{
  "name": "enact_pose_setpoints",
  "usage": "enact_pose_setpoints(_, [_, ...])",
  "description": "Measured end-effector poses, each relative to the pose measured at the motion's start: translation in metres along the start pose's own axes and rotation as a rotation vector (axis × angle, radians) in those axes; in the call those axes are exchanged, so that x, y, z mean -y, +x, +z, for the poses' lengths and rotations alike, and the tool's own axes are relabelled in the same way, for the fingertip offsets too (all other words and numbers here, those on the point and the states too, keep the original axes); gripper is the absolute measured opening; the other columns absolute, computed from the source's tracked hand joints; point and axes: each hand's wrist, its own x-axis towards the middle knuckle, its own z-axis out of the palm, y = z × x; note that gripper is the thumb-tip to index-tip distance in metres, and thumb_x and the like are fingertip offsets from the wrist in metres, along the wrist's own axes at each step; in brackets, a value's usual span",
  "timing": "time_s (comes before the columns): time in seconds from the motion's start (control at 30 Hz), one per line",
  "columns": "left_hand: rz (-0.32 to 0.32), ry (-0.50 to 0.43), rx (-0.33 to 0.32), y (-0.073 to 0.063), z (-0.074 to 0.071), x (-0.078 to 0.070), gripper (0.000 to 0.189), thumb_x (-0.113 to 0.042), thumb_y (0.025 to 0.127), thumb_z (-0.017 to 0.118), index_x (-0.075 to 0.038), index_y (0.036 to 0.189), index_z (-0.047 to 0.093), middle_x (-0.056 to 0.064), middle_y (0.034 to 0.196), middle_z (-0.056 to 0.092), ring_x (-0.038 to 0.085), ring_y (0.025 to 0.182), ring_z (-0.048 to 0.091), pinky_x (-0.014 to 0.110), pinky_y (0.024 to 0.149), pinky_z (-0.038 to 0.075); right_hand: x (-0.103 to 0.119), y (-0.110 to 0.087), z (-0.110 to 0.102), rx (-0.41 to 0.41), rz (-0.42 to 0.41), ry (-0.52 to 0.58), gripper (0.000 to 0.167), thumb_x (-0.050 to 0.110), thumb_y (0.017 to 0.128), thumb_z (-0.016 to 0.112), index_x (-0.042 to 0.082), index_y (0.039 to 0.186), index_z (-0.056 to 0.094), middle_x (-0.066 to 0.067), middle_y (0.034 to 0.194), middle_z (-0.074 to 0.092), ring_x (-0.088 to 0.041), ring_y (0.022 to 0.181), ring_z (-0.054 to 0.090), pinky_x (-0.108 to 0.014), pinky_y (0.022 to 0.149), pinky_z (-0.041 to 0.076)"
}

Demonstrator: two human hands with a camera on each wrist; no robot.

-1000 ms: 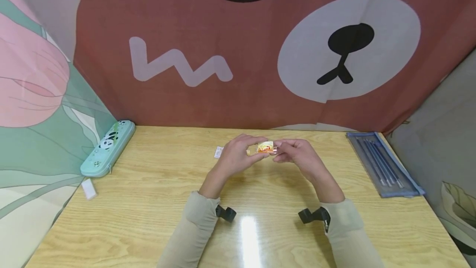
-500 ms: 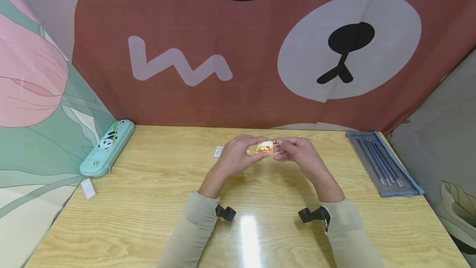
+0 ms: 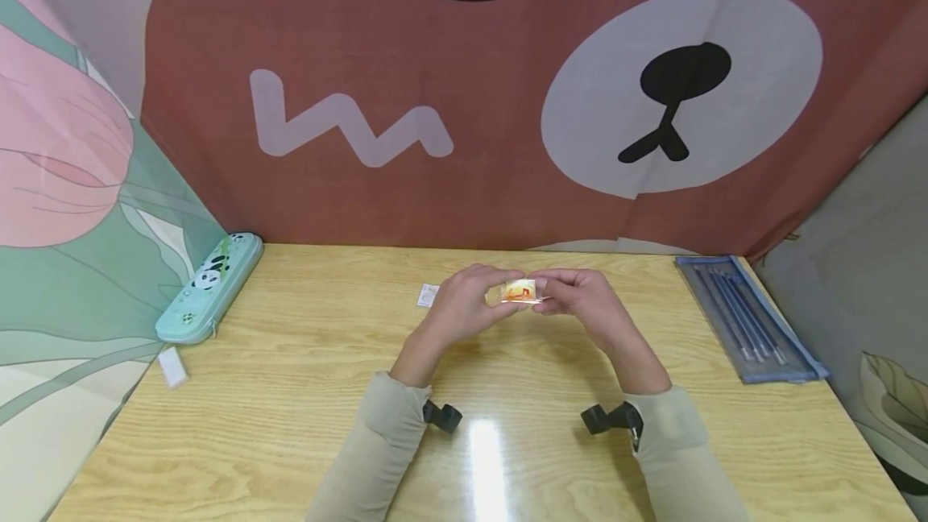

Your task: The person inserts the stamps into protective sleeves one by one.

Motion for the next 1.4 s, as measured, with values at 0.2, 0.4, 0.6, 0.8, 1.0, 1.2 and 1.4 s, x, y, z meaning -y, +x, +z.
enact_pose_setpoints(0.2, [-0.008, 0.031, -0.003, 0.0002, 0.0017, 0.0003, 0.045, -0.046, 0.088, 0.078, -0.026, 0.128, 0.072, -0.004, 0.115, 0.077, 0.015, 0.104, 0.07, 0.034, 0.085, 0.059, -0.0007, 0.0012, 0.0002, -0.018, 0.021, 0.02, 0.041, 0.02, 0.101, 0.064, -0.01, 0.13, 0.063, 0.003, 0.099, 0.076, -0.007, 0.076, 0.075, -0.028, 0.082, 0.063])
enact_pose_setpoints(0.4, [-0.018, 0.031, -0.004, 0.0012, 0.0023, -0.0003, 0.047, -0.047, 0.089, 0.076, -0.024, 0.129, 0.071, -0.002, 0.116, 0.077, 0.017, 0.105, 0.07, 0.036, 0.084, 0.06, -0.0029, 0.0027, 0.0, -0.037, 0.034, 0.04, 0.044, 0.018, 0.101, 0.064, -0.013, 0.132, 0.059, 0.003, 0.095, 0.076, -0.005, 0.073, 0.074, -0.026, 0.078, 0.063])
enact_pose_setpoints(0.6, [-0.018, 0.04, -0.014, 0.0025, 0.0025, -0.0001, 0.047, -0.048, 0.089, 0.075, -0.024, 0.129, 0.071, -0.003, 0.116, 0.077, 0.018, 0.107, 0.071, 0.036, 0.086, 0.06, -0.0025, 0.0034, -0.0004, -0.05, 0.039, 0.033, 0.044, 0.02, 0.101, 0.064, -0.012, 0.131, 0.06, 0.004, 0.096, 0.075, -0.005, 0.072, 0.073, -0.026, 0.077, 0.063])
enact_pose_setpoints(0.8, [-0.013, 0.057, -0.02, 0.0025, 0.0021, 0.0012, 0.046, -0.048, 0.089, 0.076, -0.027, 0.129, 0.071, -0.005, 0.116, 0.077, 0.016, 0.107, 0.071, 0.034, 0.085, 0.06, -0.0006, 0.0038, 0.0006, -0.047, 0.052, 0.015, 0.042, 0.02, 0.1, 0.066, -0.01, 0.128, 0.061, 0.005, 0.093, 0.074, -0.007, 0.068, 0.072, -0.03, 0.076, 0.064])
enact_pose_setpoints(1.0, [-0.032, 0.044, -0.012, 0.0017, 0.0015, 0.0012, 0.046, -0.049, 0.09, 0.075, -0.027, 0.13, 0.07, -0.005, 0.118, 0.076, 0.016, 0.107, 0.07, 0.035, 0.084, 0.06, 0.0002, 0.0042, 0.0023, -0.049, 0.061, 0.02, 0.041, 0.02, 0.099, 0.066, -0.009, 0.128, 0.061, 0.007, 0.089, 0.074, -0.006, 0.066, 0.072, -0.028, 0.073, 0.063])
enact_pose_setpoints(1.2, [-0.049, 0.03, 0.0, 0.0011, 0.003, -0.0007, 0.046, -0.048, 0.09, 0.075, -0.026, 0.13, 0.07, -0.004, 0.121, 0.075, 0.017, 0.107, 0.071, 0.035, 0.082, 0.06, -0.0004, 0.0032, 0.0023, -0.063, 0.058, 0.005, 0.038, 0.019, 0.1, 0.065, -0.008, 0.127, 0.061, 0.004, 0.089, 0.074, -0.008, 0.067, 0.072, -0.029, 0.074, 0.064])
enact_pose_setpoints(1.4, [-0.043, 0.053, 0.008, -0.0018, 0.0046, -0.0033, 0.045, -0.049, 0.09, 0.074, -0.027, 0.129, 0.07, -0.006, 0.122, 0.074, 0.015, 0.108, 0.071, 0.033, 0.081, 0.061, -0.0033, -0.0018, 0.002, -0.068, 0.069, -0.035, 0.034, 0.018, 0.1, 0.064, -0.007, 0.124, 0.064, -0.001, 0.094, 0.074, -0.013, 0.071, 0.073, -0.032, 0.076, 0.064])
